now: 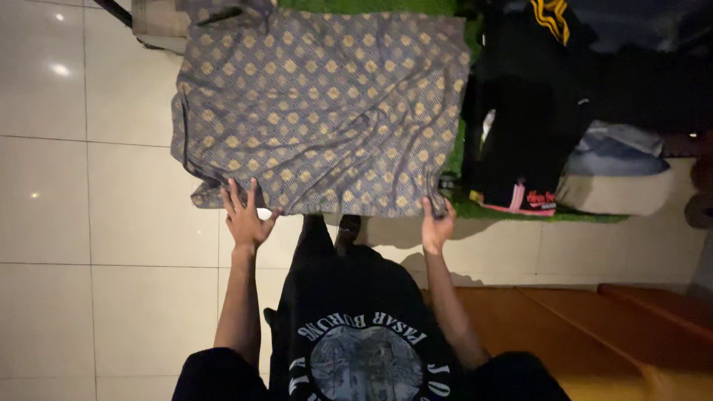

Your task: The person unfolds a patterned shirt on a green mat, smooths it out, and folds it into a compact rectangle. The person then places the folded shirt onto a stack of other clothes on a nearby cart.

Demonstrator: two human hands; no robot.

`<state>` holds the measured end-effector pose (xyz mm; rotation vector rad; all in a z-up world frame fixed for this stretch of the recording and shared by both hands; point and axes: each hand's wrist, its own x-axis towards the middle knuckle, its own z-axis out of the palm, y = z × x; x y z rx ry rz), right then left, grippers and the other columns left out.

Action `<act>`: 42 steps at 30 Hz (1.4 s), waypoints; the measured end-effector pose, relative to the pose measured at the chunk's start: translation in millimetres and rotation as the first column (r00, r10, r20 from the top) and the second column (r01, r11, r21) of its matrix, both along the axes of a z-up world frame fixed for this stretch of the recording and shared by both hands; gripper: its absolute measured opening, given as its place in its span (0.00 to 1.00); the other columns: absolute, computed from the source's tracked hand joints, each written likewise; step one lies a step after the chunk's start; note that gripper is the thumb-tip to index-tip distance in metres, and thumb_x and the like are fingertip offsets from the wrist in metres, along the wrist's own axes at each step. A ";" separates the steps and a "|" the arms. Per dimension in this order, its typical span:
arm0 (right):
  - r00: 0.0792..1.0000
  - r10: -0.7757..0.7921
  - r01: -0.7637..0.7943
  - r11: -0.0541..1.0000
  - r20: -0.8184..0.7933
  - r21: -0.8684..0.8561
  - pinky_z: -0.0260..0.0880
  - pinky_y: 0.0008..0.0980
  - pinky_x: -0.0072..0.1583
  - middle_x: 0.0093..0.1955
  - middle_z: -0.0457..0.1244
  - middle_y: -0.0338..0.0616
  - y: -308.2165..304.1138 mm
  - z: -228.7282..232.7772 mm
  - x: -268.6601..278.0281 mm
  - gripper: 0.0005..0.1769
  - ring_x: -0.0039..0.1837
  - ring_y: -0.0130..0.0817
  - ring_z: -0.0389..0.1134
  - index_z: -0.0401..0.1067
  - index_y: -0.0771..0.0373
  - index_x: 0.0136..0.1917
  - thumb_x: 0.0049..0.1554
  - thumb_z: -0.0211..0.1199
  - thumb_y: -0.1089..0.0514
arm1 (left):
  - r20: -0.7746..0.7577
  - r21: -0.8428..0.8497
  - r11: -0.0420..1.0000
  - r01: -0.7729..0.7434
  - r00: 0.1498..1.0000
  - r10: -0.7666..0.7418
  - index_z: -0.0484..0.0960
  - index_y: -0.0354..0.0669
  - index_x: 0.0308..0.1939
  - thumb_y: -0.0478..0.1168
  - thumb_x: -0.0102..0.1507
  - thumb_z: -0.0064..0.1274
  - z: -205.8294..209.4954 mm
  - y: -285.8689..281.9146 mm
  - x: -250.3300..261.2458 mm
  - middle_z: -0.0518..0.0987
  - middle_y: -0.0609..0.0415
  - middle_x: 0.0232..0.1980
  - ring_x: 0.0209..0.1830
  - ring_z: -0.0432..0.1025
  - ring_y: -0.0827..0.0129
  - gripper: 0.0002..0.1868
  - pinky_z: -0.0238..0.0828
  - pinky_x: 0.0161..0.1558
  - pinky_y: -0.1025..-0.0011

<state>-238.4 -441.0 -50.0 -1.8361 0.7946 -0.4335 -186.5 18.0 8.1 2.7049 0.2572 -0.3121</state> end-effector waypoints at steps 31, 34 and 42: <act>0.866 -0.174 0.230 0.971 -0.469 0.064 0.71 0.41 0.33 0.53 0.66 0.52 -51.2 28.4 -5.4 0.41 0.43 0.46 0.71 0.53 0.71 0.72 0.59 0.66 0.43 | -0.384 -0.678 0.266 -0.685 0.639 0.666 0.74 0.38 0.68 0.39 0.56 0.60 -75.1 103.0 -8.5 0.82 0.45 0.59 0.36 0.70 0.60 0.35 0.61 0.36 0.55; 0.862 -0.015 0.086 0.989 -0.506 0.117 0.70 0.40 0.36 0.53 0.68 0.60 -40.8 40.9 -28.0 0.40 0.43 0.49 0.71 0.55 0.74 0.74 0.62 0.64 0.45 | -0.467 -0.711 0.184 -0.679 0.652 0.598 0.73 0.39 0.69 0.39 0.57 0.59 -81.8 93.6 -5.1 0.81 0.46 0.59 0.40 0.71 0.60 0.35 0.60 0.40 0.53; 0.886 0.165 0.015 0.924 -0.434 0.382 0.76 0.36 0.40 0.56 0.62 0.52 61.0 75.1 -60.9 0.26 0.44 0.41 0.72 0.68 0.74 0.65 0.62 0.63 0.53 | -0.621 -0.737 -0.083 -0.671 0.624 0.474 0.70 0.43 0.69 0.42 0.60 0.57 -87.9 95.7 -7.0 0.80 0.47 0.61 0.52 0.72 0.59 0.33 0.60 0.51 0.47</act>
